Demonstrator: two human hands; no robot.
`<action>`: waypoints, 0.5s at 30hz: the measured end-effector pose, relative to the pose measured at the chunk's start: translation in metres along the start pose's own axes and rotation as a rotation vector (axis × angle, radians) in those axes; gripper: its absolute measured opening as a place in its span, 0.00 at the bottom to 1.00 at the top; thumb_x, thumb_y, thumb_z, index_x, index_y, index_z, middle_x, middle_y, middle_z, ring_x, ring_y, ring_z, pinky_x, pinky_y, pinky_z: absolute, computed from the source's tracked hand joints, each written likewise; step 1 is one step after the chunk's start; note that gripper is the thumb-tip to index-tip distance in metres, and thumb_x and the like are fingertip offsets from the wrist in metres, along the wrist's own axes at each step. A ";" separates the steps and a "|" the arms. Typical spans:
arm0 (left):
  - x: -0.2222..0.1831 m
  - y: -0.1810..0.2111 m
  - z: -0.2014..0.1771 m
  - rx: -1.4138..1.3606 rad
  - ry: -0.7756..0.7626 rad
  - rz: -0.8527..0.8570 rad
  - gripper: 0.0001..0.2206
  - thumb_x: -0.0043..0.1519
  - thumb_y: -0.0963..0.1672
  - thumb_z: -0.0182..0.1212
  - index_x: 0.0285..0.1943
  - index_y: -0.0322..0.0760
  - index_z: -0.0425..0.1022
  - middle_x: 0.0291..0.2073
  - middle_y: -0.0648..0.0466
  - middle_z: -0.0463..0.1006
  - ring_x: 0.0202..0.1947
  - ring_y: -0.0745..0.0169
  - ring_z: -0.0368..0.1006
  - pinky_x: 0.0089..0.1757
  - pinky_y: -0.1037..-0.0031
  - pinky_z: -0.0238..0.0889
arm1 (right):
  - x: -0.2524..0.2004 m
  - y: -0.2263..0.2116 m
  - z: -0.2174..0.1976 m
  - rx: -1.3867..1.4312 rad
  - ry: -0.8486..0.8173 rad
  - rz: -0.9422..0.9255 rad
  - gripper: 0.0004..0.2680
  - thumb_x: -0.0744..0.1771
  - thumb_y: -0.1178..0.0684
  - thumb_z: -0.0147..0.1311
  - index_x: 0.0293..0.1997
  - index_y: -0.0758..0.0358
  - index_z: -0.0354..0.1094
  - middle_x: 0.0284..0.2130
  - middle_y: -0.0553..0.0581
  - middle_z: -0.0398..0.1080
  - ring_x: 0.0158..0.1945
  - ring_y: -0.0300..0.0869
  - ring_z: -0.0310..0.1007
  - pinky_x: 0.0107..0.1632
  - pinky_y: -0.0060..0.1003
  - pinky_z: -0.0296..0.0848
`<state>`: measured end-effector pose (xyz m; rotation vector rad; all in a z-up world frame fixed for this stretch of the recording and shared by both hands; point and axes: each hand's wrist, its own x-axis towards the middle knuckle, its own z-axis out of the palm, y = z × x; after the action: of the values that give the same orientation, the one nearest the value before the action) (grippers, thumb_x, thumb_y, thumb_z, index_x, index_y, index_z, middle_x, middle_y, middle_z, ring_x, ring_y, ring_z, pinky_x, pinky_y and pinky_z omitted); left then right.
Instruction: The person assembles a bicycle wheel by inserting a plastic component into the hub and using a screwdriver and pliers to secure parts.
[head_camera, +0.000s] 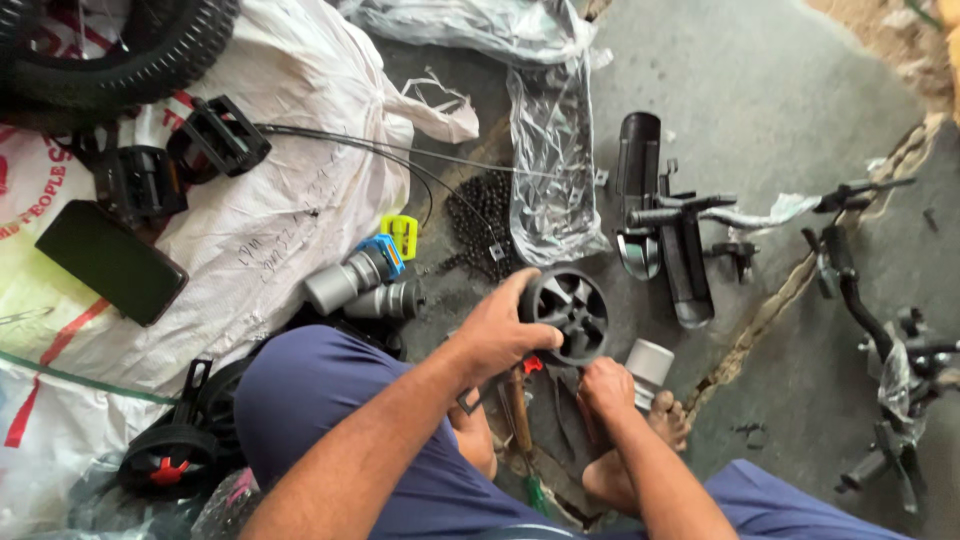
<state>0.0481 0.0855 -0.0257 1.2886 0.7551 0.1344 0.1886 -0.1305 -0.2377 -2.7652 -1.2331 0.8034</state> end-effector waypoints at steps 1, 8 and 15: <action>-0.001 -0.001 0.003 -0.064 -0.022 0.021 0.40 0.44 0.42 0.72 0.70 0.31 0.61 0.52 0.50 0.77 0.53 0.64 0.73 0.54 0.73 0.66 | -0.002 -0.002 -0.006 0.071 -0.031 0.135 0.09 0.61 0.48 0.64 0.34 0.62 0.78 0.34 0.67 0.77 0.42 0.57 0.78 0.46 0.48 0.75; -0.013 0.012 0.003 0.109 -0.058 -0.025 0.40 0.46 0.43 0.72 0.71 0.31 0.61 0.53 0.46 0.79 0.52 0.62 0.76 0.53 0.73 0.68 | -0.011 -0.010 -0.130 1.005 0.329 -0.031 0.05 0.66 0.61 0.59 0.43 0.68 0.75 0.34 0.53 0.77 0.36 0.35 0.75 0.41 0.31 0.75; -0.021 0.008 0.007 0.092 -0.115 0.057 0.39 0.46 0.43 0.73 0.71 0.31 0.62 0.54 0.47 0.79 0.53 0.63 0.76 0.54 0.73 0.68 | -0.094 -0.089 -0.230 0.572 0.542 -0.475 0.05 0.64 0.63 0.61 0.41 0.65 0.72 0.38 0.55 0.76 0.40 0.39 0.78 0.44 0.33 0.77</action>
<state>0.0388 0.0715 -0.0086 1.3938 0.6322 0.0717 0.1791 -0.0902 0.0232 -1.9304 -1.2165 0.2687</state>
